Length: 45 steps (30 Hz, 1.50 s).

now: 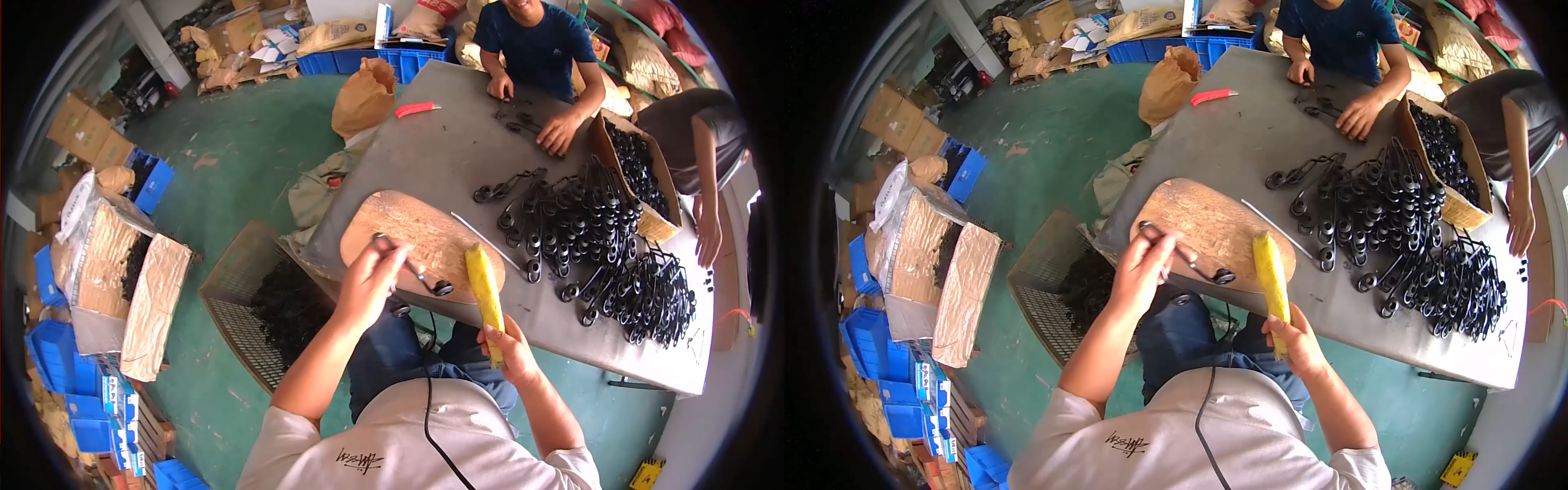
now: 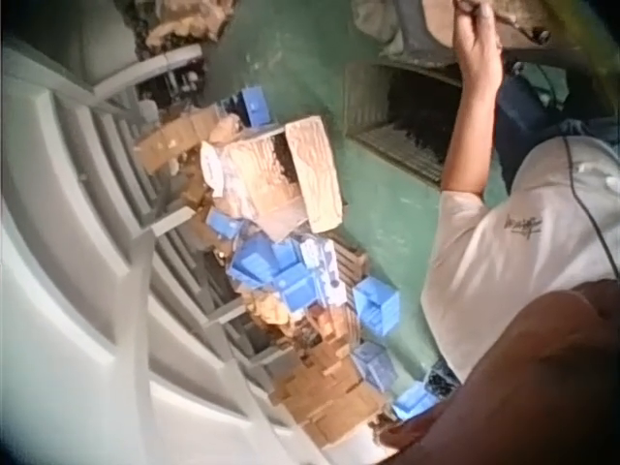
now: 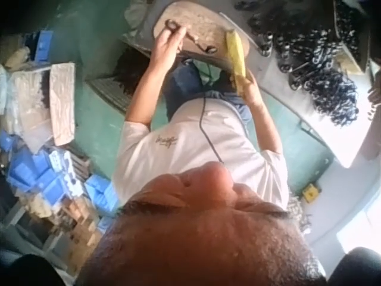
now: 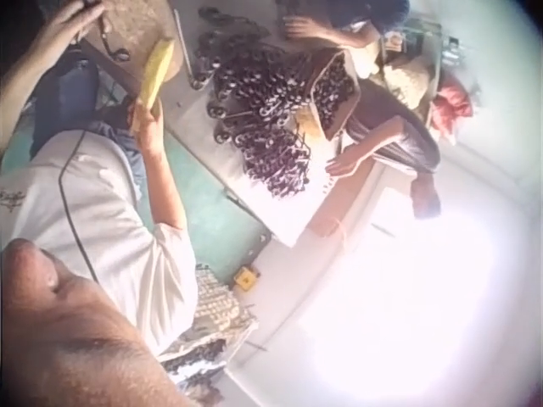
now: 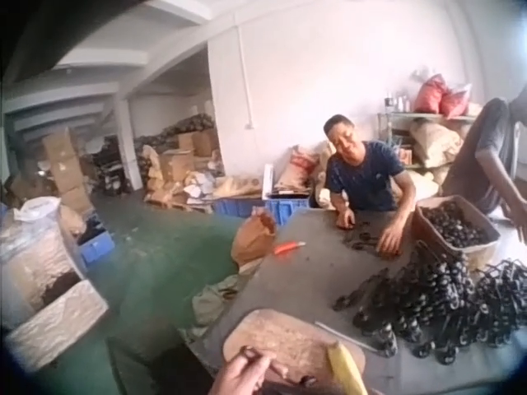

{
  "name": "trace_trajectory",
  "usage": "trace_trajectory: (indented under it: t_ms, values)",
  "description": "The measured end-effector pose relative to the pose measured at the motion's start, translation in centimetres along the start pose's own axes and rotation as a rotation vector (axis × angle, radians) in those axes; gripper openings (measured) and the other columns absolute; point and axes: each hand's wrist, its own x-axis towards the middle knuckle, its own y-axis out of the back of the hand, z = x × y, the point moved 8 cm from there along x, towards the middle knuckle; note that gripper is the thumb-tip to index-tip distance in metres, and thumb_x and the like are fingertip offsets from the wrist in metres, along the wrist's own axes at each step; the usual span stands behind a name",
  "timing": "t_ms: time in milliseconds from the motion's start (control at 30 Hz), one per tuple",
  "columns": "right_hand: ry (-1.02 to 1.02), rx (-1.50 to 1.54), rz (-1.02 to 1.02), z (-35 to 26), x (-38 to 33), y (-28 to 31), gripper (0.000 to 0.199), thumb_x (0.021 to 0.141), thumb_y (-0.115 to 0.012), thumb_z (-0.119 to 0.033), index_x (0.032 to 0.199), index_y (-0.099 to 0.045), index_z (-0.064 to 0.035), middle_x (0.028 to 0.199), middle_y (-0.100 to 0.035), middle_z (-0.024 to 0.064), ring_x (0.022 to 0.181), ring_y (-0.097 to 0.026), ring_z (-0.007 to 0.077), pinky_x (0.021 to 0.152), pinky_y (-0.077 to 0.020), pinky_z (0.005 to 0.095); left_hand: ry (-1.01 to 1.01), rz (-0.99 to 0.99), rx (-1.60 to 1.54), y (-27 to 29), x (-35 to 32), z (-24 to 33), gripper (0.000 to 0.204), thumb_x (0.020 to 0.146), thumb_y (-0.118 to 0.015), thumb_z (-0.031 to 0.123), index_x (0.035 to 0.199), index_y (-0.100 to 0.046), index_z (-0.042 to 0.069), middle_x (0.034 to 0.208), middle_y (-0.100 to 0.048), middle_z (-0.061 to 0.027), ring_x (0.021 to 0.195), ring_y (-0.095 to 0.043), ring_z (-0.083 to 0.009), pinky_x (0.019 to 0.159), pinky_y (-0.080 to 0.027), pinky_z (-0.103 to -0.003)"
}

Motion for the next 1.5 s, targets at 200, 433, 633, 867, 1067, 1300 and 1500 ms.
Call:
trace_trajectory:
  t_ms: [200, 433, 633, 867, 1067, 1300, 1500]
  values:
    - [0.543, -0.518, 0.155, -9.8, -5.0, -3.0, 0.073, 0.099, -0.056, -0.013, 0.157, -0.013, -0.0040, 0.099, -0.061, 0.0092, 0.080, -0.059, 0.0135, 0.067, -0.0497, 0.0261, -0.192, -0.054, 0.315, -5.0, 4.9, -2.7, 0.018, 0.103, -0.055, 0.017, 0.110, -0.060, 0.002, 0.093, -0.066, -0.0023, 0.085, -0.061, -0.0083, 0.075, -0.048, -0.025]
    - [0.951, -0.996, 0.397, -12.3, -5.6, -5.5, 0.083, 0.092, -0.056, -0.005, 0.157, -0.005, -0.0028, 0.131, -0.053, 0.0353, 0.117, -0.058, 0.0470, 0.095, -0.0483, 0.0432, -0.249, -0.003, 0.558, -5.6, 6.2, -1.6, 0.019, 0.102, -0.057, 0.019, 0.103, -0.058, 0.000, 0.082, -0.066, -0.0078, 0.074, -0.066, -0.0165, 0.069, -0.051, -0.029]
    - [0.444, -1.005, 0.163, -4.5, 2.4, -1.6, 0.080, 0.093, -0.056, -0.007, 0.159, -0.011, -0.0149, 0.113, -0.063, 0.0291, 0.089, -0.067, 0.0455, 0.079, -0.0541, 0.0469, -0.253, -0.044, 0.460, -6.4, 4.7, -1.4, 0.018, 0.102, -0.056, 0.017, 0.106, -0.060, 0.000, 0.087, -0.070, -0.0065, 0.084, -0.068, -0.0139, 0.072, -0.053, -0.028]
    - [0.428, -0.551, 0.230, -10.2, -2.9, -1.0, 0.077, 0.094, -0.055, -0.004, 0.160, -0.017, -0.0203, 0.105, -0.065, 0.0097, 0.070, -0.058, 0.0116, 0.065, -0.0508, 0.0271, -0.106, 0.040, 0.181, -5.6, 2.8, -1.5, 0.017, 0.102, -0.057, 0.014, 0.113, -0.053, 0.002, 0.100, -0.068, -0.0089, 0.090, -0.066, -0.0120, 0.073, -0.055, -0.026]
    - [0.841, -0.747, 0.409, -13.2, -6.9, -2.7, 0.076, 0.095, -0.055, -0.005, 0.158, -0.012, -0.0070, 0.109, -0.066, 0.0189, 0.084, -0.068, 0.0243, 0.076, -0.0547, 0.0345, -0.469, -0.001, 0.598, -9.0, 2.2, 0.8, 0.017, 0.095, -0.067, 0.015, 0.100, -0.059, 0.001, 0.086, -0.066, -0.0101, 0.074, -0.066, -0.0219, 0.067, -0.053, -0.032]
    - [0.518, -1.032, 0.249, -5.5, 2.4, -0.6, 0.073, 0.094, -0.055, -0.013, 0.157, -0.021, -0.0221, 0.108, -0.065, 0.0314, 0.104, -0.064, 0.0466, 0.086, -0.0526, 0.0466, -0.416, -0.014, 0.654, -9.3, 2.9, 1.0, 0.019, 0.092, -0.069, 0.017, 0.100, -0.059, 0.002, 0.086, -0.067, -0.0127, 0.078, -0.069, -0.0278, 0.068, -0.055, -0.037]
    - [0.487, -0.994, 0.276, -8.2, 1.1, 0.0, 0.070, 0.091, -0.061, -0.010, 0.155, -0.031, -0.0210, 0.111, -0.067, 0.0253, 0.105, -0.066, 0.0391, 0.088, -0.0524, 0.0418, -0.286, 0.138, 0.387, -3.6, 1.2, 0.3, 0.013, 0.097, -0.063, 0.011, 0.104, -0.055, 0.003, 0.084, -0.062, -0.0047, 0.072, -0.062, -0.0123, 0.065, -0.051, -0.026]
